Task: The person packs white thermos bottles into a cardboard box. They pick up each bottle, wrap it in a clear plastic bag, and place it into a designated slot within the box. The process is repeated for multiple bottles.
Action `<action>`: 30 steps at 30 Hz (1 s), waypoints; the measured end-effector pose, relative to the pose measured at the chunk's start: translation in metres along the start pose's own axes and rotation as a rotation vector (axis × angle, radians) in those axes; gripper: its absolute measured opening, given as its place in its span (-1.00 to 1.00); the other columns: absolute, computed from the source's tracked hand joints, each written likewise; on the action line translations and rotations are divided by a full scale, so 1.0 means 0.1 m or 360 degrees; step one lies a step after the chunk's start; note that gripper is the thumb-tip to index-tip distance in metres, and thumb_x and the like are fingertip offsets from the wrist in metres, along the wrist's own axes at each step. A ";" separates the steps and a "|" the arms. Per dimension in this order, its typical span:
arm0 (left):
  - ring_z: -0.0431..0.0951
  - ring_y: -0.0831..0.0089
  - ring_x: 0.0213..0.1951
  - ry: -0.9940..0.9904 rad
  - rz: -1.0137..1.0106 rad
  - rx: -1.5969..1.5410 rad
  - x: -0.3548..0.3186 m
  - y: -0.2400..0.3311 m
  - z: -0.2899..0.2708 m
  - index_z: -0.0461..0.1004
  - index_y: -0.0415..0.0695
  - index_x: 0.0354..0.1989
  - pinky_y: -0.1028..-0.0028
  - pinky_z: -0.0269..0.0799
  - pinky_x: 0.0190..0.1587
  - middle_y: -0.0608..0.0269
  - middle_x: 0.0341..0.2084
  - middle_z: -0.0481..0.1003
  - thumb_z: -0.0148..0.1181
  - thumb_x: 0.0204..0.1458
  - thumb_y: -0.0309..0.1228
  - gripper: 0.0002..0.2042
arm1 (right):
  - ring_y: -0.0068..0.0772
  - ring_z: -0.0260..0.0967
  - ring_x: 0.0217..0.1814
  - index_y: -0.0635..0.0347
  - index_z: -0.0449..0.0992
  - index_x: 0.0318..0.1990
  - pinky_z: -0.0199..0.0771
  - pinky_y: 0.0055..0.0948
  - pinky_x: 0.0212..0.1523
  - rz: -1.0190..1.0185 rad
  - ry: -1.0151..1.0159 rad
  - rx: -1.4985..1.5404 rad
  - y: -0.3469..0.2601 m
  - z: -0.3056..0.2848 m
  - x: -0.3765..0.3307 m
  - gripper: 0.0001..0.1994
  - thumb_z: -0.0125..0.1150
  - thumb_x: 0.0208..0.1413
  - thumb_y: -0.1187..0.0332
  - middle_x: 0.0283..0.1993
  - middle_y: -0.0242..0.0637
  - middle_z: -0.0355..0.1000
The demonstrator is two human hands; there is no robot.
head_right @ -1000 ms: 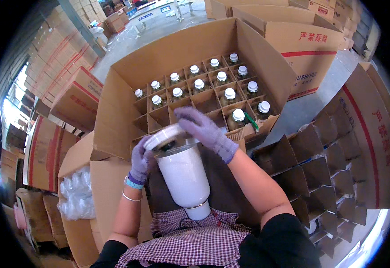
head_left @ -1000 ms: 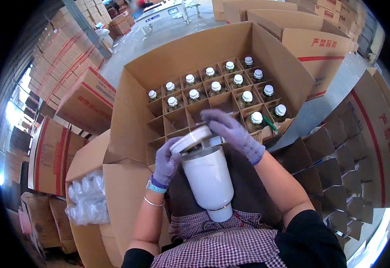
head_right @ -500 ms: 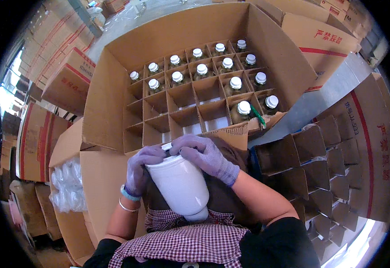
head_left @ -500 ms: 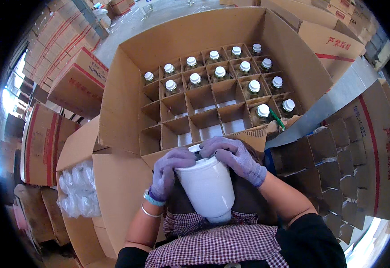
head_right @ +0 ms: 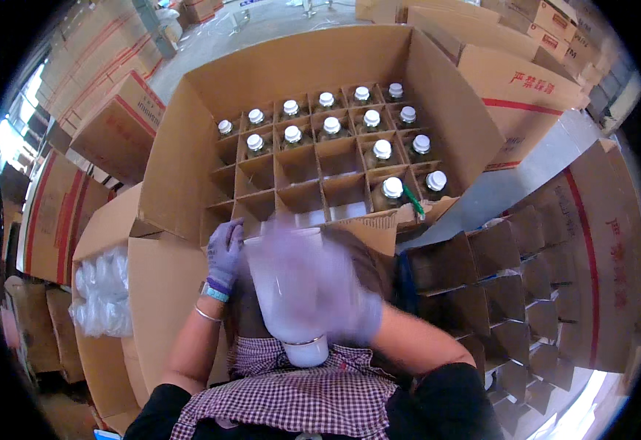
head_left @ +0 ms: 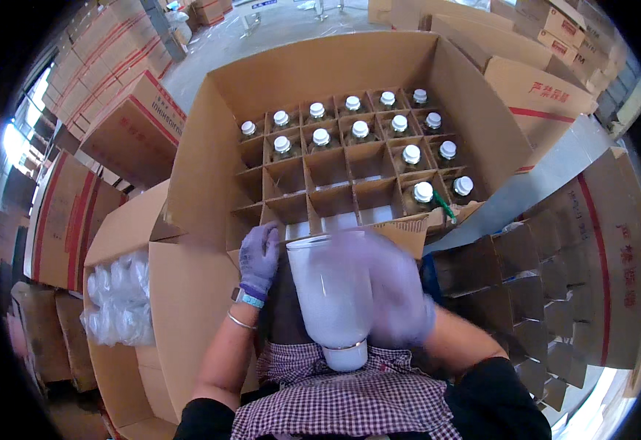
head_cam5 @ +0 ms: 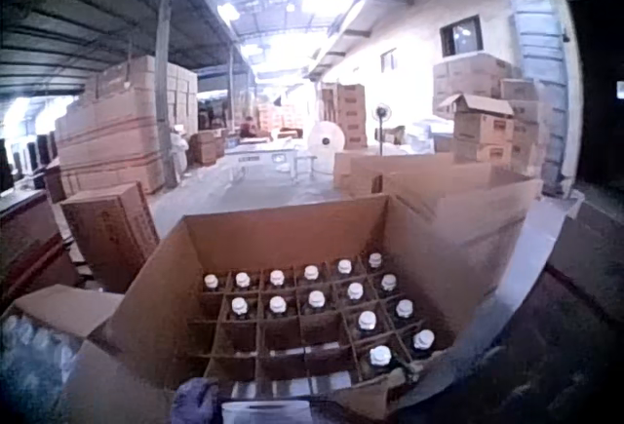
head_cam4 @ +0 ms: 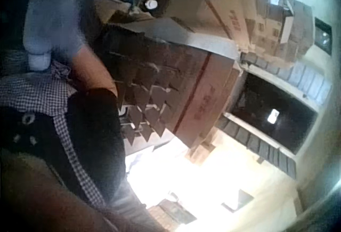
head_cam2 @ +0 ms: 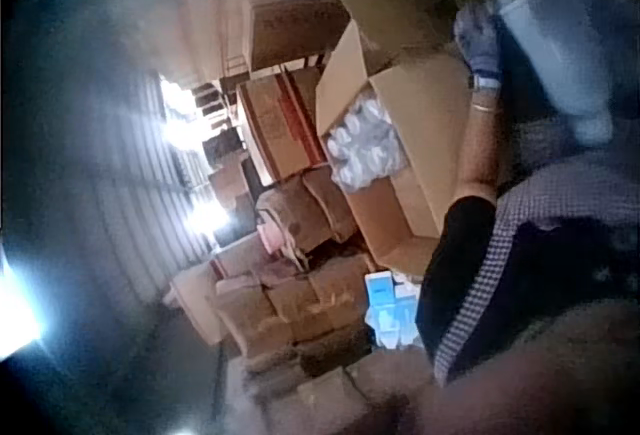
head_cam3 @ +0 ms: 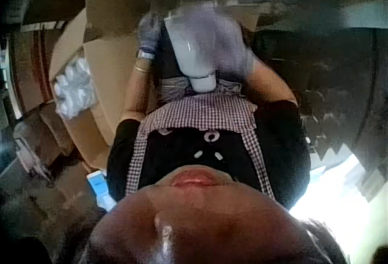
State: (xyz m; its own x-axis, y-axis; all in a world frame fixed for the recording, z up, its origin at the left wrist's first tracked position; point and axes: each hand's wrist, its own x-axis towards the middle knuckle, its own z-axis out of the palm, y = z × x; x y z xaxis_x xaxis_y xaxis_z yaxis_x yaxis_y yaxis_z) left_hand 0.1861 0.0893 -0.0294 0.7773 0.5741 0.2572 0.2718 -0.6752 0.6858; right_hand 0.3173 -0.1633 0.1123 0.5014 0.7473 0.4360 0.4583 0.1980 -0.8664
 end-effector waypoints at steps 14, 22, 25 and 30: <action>0.38 0.33 0.21 -0.1169 -0.0310 -0.1432 -0.85 1.86 -0.33 0.36 -0.14 0.25 0.33 0.30 0.30 0.15 0.16 0.39 0.14 0.16 -0.21 -0.50 | -0.10 0.44 0.09 0.01 0.57 -0.06 0.41 -0.19 0.15 -0.1124 -0.1230 -0.0399 -1.19 0.23 -0.23 -0.54 0.37 -0.21 0.16 0.00 -0.15 0.46; 0.44 0.40 0.09 -0.0592 -0.0417 -0.0931 -1.48 1.76 -0.53 0.04 -0.38 0.44 0.43 0.37 0.16 0.07 0.19 0.39 0.34 0.11 -0.31 -0.19 | -0.20 0.47 0.11 0.17 0.56 0.06 0.39 -0.30 0.21 0.0573 -0.0732 -0.0305 -0.08 -0.35 -0.31 -0.57 0.21 0.10 0.13 0.01 -0.09 0.52; 0.45 0.60 -0.26 -0.0745 -0.0802 -0.1409 -1.38 1.69 -0.70 0.13 -0.30 0.43 0.59 0.42 -0.18 0.31 -0.10 0.51 0.42 0.02 -0.37 -0.19 | -0.15 0.51 0.08 0.11 0.63 -0.02 0.44 -0.25 0.14 0.0448 -0.0584 -0.0245 0.16 -0.35 -0.13 -0.51 0.16 0.16 -0.10 0.01 -0.07 0.56; 0.38 0.74 -0.33 -0.0569 -0.0769 -0.1586 -1.45 1.72 -0.86 0.21 -0.24 0.42 0.70 0.30 -0.29 0.47 -0.25 0.49 0.38 -0.09 -0.44 -0.20 | -0.09 0.54 0.10 0.12 0.64 -0.06 0.56 -0.14 0.02 0.1173 -0.0359 -0.2074 1.11 -1.39 0.18 -0.66 0.24 0.10 0.13 0.01 -0.04 0.58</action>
State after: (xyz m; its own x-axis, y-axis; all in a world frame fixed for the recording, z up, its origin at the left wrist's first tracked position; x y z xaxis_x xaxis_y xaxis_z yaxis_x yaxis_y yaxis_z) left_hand 0.0714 -0.0706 0.1101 0.8736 0.4013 -0.2753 0.1407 0.3332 0.9323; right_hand 0.4787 -0.2161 0.0579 0.8379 0.5285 -0.1364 0.5334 -0.8459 -0.0006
